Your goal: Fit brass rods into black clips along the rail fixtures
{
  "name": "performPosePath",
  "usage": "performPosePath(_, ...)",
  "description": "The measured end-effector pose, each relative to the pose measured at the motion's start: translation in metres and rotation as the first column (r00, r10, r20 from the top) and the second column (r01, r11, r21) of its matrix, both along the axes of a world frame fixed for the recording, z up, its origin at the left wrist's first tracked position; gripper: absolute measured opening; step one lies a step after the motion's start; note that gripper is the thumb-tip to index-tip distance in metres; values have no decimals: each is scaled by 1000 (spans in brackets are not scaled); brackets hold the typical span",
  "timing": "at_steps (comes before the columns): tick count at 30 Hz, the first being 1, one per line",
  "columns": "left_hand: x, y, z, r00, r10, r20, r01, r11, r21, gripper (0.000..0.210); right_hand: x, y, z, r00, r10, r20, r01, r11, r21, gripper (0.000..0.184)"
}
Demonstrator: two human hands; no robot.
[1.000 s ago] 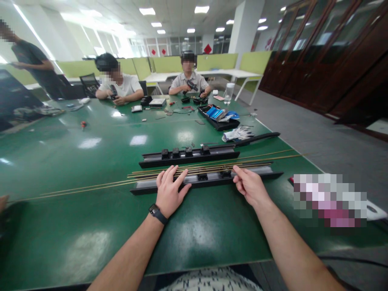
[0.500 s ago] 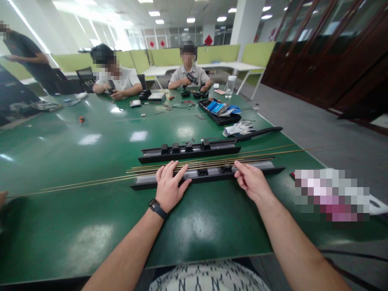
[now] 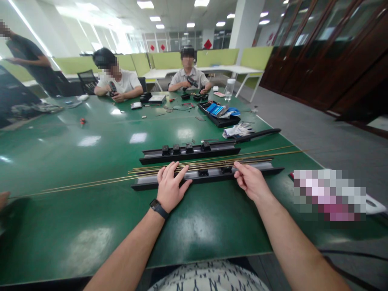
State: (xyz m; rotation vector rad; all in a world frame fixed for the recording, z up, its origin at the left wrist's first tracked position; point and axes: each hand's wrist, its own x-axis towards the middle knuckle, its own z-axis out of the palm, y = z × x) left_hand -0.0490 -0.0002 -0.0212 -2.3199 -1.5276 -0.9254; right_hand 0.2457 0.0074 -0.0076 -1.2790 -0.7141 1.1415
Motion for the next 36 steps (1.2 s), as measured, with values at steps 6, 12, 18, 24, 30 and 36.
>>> performPosePath(6,0,0,1,1000,-6,11,6,1000,4,45,-1,-1,0,1000,-8,3,8,1000,8,39)
performPosePath(12,0,0,1,1000,2,2,-2,1000,0,45,-1,-1,1,1000,-5,-4,5,1000,-9,40)
performPosePath(18,0,-1,2,1000,0,-13,-1,1000,-15,45,-1,-1,1,1000,0,10,0,1000,-9,40)
performPosePath(24,0,-1,2,1000,-1,-17,0,1000,-20,45,-1,-2,0,1000,-7,15,7,1000,-23,41)
performPosePath(30,1,-1,3,1000,-2,-8,2,1000,-14,46,-3,-2,2,999,-10,34,11,1000,-18,42)
performPosePath(36,1,0,2,1000,3,0,-3,1000,-12,45,-4,-2,3,998,-13,57,15,999,-36,43)
